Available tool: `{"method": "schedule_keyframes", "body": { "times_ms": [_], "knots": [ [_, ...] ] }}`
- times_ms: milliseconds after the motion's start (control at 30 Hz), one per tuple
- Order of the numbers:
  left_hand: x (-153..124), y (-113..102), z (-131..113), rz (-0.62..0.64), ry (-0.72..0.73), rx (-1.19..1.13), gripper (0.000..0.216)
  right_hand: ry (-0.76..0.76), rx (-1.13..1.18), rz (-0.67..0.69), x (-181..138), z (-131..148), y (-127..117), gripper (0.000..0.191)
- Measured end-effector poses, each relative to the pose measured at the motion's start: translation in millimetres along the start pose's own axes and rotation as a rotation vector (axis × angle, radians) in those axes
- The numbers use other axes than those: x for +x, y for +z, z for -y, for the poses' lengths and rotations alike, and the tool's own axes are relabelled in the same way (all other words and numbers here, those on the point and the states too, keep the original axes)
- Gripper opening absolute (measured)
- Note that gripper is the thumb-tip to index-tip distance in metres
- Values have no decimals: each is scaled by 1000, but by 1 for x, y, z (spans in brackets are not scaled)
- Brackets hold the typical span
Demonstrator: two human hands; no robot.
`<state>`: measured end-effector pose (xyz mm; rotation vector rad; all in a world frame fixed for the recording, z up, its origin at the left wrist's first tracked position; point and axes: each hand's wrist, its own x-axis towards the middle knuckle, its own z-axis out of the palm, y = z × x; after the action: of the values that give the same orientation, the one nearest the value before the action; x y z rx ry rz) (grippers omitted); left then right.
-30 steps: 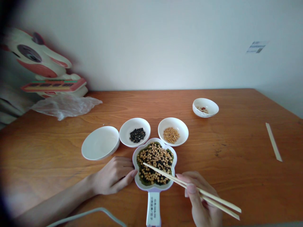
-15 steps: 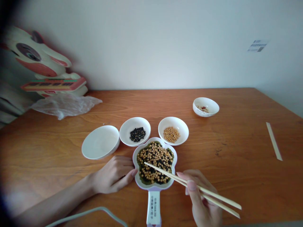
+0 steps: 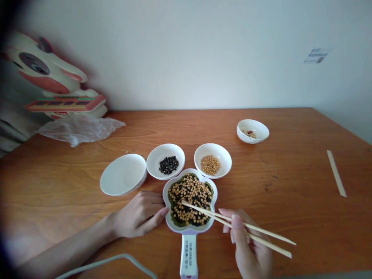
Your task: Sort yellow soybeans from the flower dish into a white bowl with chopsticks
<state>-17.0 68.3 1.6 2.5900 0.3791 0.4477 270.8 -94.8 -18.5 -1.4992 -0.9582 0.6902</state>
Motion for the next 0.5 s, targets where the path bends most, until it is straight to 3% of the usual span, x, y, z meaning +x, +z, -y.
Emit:
{"method": "schedule_keyframes", "body": {
  "times_ms": [500],
  "knots": [
    [-1,1,0,19,-14,1,42,17,61,-6,1,5,0,26]
  ]
}}
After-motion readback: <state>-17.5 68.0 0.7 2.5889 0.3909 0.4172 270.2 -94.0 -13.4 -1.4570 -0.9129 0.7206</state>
